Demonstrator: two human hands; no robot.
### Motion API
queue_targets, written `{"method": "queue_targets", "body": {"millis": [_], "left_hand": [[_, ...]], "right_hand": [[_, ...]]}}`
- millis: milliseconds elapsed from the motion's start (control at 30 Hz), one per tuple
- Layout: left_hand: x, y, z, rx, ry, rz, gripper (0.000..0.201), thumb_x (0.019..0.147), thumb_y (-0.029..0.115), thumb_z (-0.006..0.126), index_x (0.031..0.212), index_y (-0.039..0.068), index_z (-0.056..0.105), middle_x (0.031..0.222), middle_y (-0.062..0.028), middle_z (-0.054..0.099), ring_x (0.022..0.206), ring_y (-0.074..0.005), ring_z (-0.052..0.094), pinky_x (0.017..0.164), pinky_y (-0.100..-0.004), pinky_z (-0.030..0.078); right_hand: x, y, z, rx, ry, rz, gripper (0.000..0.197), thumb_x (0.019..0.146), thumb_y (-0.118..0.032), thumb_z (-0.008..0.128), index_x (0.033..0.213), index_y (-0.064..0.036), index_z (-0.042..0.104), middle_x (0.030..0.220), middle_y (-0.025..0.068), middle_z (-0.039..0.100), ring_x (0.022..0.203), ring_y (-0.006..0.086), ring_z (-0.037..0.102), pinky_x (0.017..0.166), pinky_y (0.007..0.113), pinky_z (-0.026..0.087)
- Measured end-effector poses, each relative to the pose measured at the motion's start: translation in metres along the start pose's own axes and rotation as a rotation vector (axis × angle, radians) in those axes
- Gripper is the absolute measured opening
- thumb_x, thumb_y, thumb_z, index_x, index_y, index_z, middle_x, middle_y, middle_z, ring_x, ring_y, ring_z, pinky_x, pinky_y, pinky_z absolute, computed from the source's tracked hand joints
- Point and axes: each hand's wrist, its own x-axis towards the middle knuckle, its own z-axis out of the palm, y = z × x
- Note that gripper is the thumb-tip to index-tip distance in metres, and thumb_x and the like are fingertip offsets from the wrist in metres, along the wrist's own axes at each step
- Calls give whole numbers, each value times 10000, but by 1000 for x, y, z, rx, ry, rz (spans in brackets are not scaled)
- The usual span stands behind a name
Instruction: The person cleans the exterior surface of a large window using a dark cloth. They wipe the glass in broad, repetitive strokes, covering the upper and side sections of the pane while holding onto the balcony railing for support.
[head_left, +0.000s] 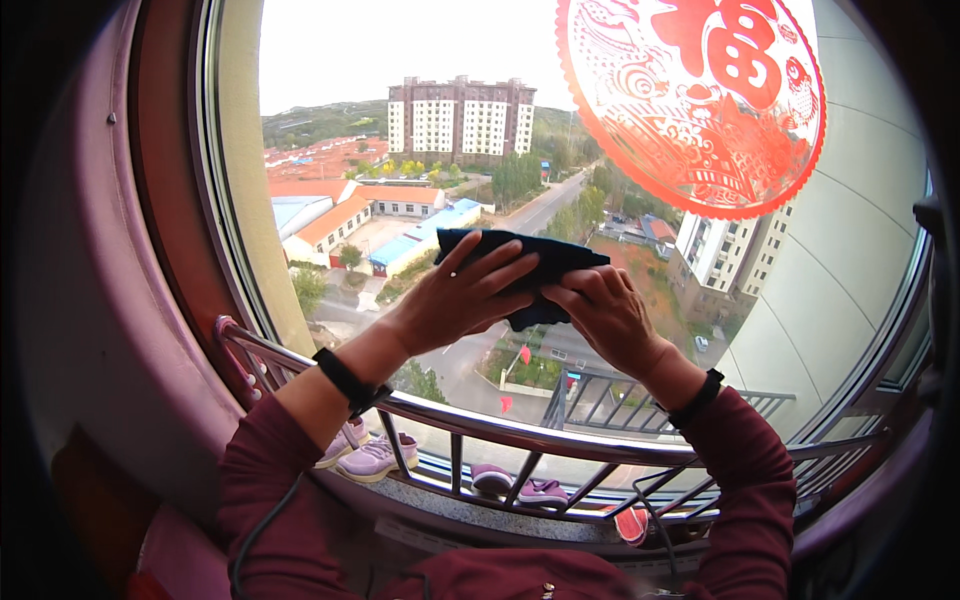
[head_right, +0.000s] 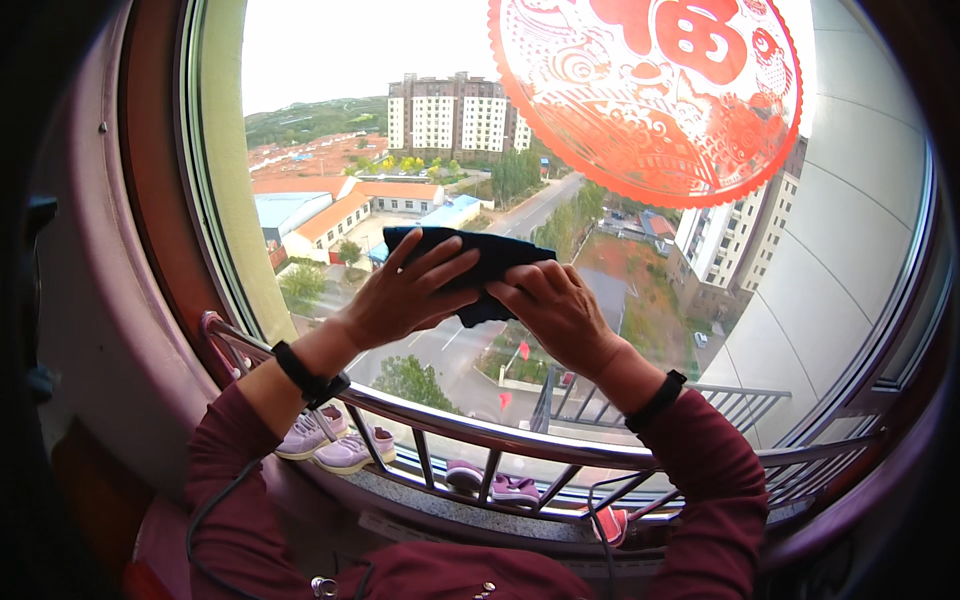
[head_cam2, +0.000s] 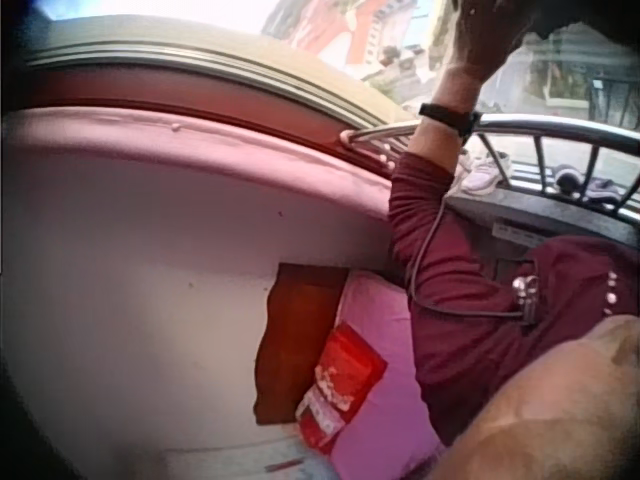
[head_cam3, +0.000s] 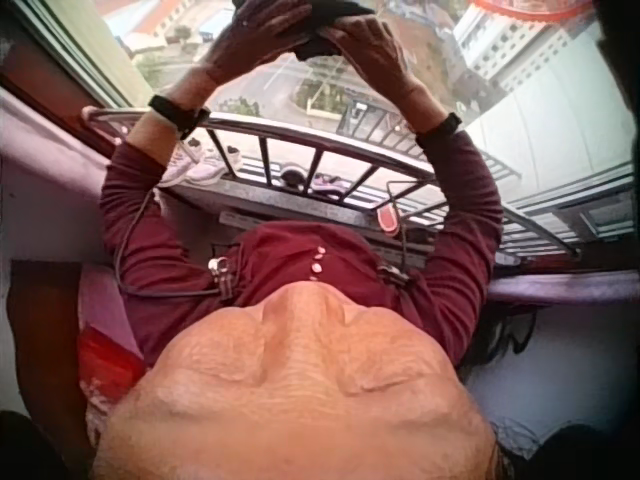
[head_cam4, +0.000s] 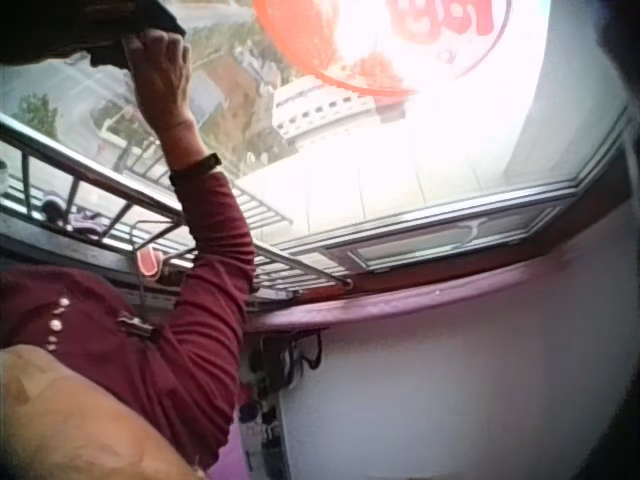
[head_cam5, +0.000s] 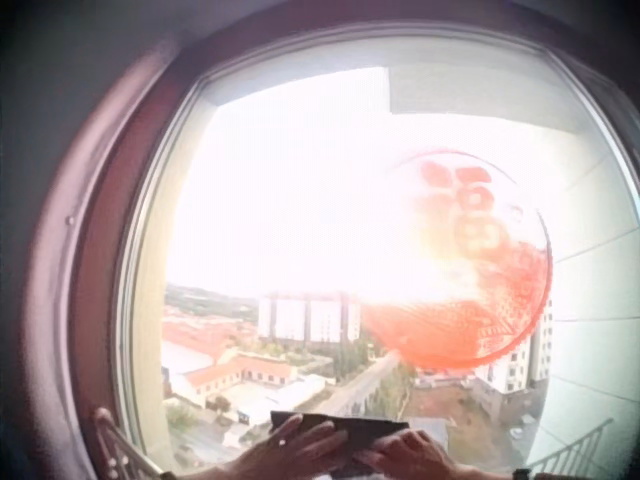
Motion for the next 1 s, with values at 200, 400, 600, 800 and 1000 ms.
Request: {"method": "queue_targets", "body": {"millis": [200, 400, 600, 800, 1000], "left_hand": [[-30, -2, -2, -126, -101, -92, 553, 826, 219, 744, 1353, 306, 605, 1635, 25, 382, 1520, -225, 336, 1282, -530, 227], [-35, -8, 4, -85, -82, -74, 424, 893, 229, 673, 1313, 281, 646, 1525, 29, 492, 1510, -210, 364, 1280, -538, 225], [-58, -19, -20, -373, 70, -268, 375, 872, 94, 695, 1236, 181, 691, 1467, -58, 541, 1468, -289, 428, 1236, -517, 332], [-96, -56, -26, -792, 477, -977, 230, 1057, 175, 523, 1075, 29, 700, 956, -102, 744, 958, -274, 723, 866, -393, 549], [-178, -80, -12, -1696, 980, -1419, 293, 1113, 243, 434, 1239, 41, 605, 861, -140, 749, 787, -248, 748, 771, -348, 608]], "right_hand": [[15, -9, -11, -22, -151, -34, 403, 837, -124, 693, 1238, -154, 670, 1123, 25, 565, 1067, 232, 568, 922, 390, 486], [41, -8, 10, -171, -254, -327, 572, 880, -212, 716, 1427, -171, 552, 1531, 24, 464, 1419, 231, 445, 1195, 416, 320], [89, 4, 18, -297, -346, -458, 703, 886, -326, 697, 1544, -257, 460, 1634, -20, 381, 1519, 218, 327, 1268, 464, 216], [228, 53, 21, -403, 92, -437, 565, 874, -238, 717, 1425, -237, 595, 1538, 56, 520, 1415, 268, 497, 1174, 475, 405], [382, 141, -61, 1092, 135, -249, 798, 1024, -484, 547, 1639, -72, 248, 1660, 94, 357, 1321, 229, 530, 1063, 354, 459]]}}
